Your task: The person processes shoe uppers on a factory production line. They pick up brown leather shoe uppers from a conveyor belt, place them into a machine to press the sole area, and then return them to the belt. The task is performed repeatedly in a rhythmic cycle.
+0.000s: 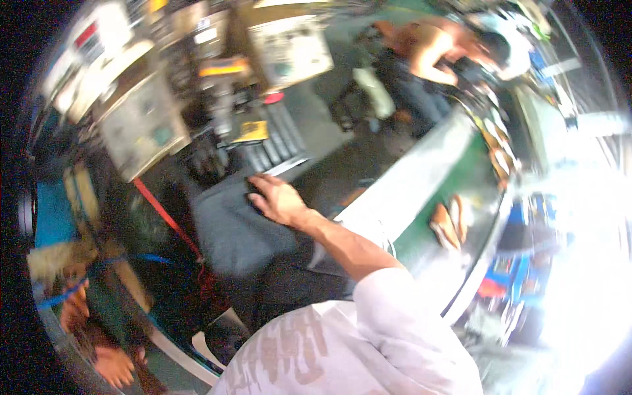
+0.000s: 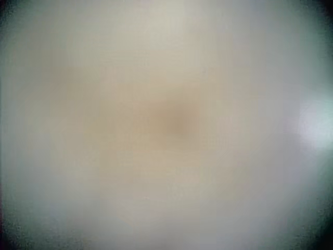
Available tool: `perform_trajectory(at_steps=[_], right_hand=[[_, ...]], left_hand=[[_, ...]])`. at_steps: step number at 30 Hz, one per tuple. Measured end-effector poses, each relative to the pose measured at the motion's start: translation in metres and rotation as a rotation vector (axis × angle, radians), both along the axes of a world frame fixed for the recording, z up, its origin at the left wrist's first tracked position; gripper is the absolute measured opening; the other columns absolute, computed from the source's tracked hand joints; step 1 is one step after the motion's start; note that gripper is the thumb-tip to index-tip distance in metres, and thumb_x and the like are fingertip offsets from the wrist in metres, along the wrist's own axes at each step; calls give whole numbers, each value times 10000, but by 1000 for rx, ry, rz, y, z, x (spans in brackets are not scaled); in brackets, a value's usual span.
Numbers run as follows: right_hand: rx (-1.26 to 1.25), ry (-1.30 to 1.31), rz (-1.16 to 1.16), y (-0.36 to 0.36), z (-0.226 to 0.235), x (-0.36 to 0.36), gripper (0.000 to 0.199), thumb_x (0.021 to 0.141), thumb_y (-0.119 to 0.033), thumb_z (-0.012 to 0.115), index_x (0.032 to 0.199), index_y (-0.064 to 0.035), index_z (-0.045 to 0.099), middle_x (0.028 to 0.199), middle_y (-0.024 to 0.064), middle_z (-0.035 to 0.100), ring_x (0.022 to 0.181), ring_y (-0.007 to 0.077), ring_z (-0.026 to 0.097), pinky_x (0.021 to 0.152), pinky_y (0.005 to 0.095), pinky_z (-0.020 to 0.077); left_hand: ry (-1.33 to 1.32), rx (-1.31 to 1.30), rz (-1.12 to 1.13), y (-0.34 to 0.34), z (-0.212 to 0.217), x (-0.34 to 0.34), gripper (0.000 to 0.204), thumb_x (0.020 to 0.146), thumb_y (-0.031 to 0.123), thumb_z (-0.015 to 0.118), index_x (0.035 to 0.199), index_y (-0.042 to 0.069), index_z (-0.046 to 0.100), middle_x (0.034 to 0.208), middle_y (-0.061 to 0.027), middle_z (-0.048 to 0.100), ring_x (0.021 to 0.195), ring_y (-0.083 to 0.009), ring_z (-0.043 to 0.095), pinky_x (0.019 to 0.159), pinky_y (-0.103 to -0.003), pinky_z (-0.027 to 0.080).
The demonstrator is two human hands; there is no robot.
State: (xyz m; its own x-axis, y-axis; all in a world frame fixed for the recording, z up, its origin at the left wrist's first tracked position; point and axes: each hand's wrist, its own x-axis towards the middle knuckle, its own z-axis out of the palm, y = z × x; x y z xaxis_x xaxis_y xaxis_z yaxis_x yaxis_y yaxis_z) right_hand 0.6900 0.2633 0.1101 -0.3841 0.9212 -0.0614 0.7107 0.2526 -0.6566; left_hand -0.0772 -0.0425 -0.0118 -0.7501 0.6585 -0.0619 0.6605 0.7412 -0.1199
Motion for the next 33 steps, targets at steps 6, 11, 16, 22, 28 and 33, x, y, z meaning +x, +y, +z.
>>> perform_trajectory(at_steps=[6,11,16,22,28,33], right_hand=[[180,111,-566,-94,15,148,252,1040,-149,668,1229,-11,761,1120,199,778,1026,366,767,891,432,615],[81,-134,-1025,-245,-37,326,346,937,-134,734,1257,-4,741,1258,252,754,1117,412,749,950,442,618],[-202,-590,-1243,-379,-36,476,748,893,-200,761,1584,-135,482,1316,326,640,1209,504,654,1041,553,558],[-422,-762,-1330,-420,-9,593,812,952,-169,703,1679,-322,375,1632,315,362,1402,495,525,1137,556,495],[-572,-1130,-1104,-391,-35,637,920,976,-266,695,1719,-491,202,1707,299,313,1542,505,384,1230,583,387],[-564,-369,-1181,-362,-9,590,1089,927,-396,832,1729,-498,102,1698,305,348,1523,574,383,1154,643,447]], left_hand=[[-71,538,-498,135,30,109,444,1137,289,535,1465,1,612,1306,-204,739,1142,-342,724,1009,-441,581],[-1156,902,-472,255,120,453,317,1114,144,559,1348,-18,698,1141,-161,764,1002,-238,762,917,-348,606],[-1328,723,-791,254,166,648,287,1119,51,542,1334,-45,705,1091,-136,769,941,-212,751,861,-334,607],[-1208,522,-1035,253,176,662,278,1092,-13,531,1287,-63,722,1065,-131,760,926,-193,737,836,-328,605],[-1119,367,-920,256,162,621,264,1120,43,559,1302,-63,718,1054,-110,752,948,-171,723,873,-321,601],[-1112,331,-894,259,178,640,263,1125,48,558,1306,-62,714,1069,-108,753,973,-171,729,890,-313,601]])
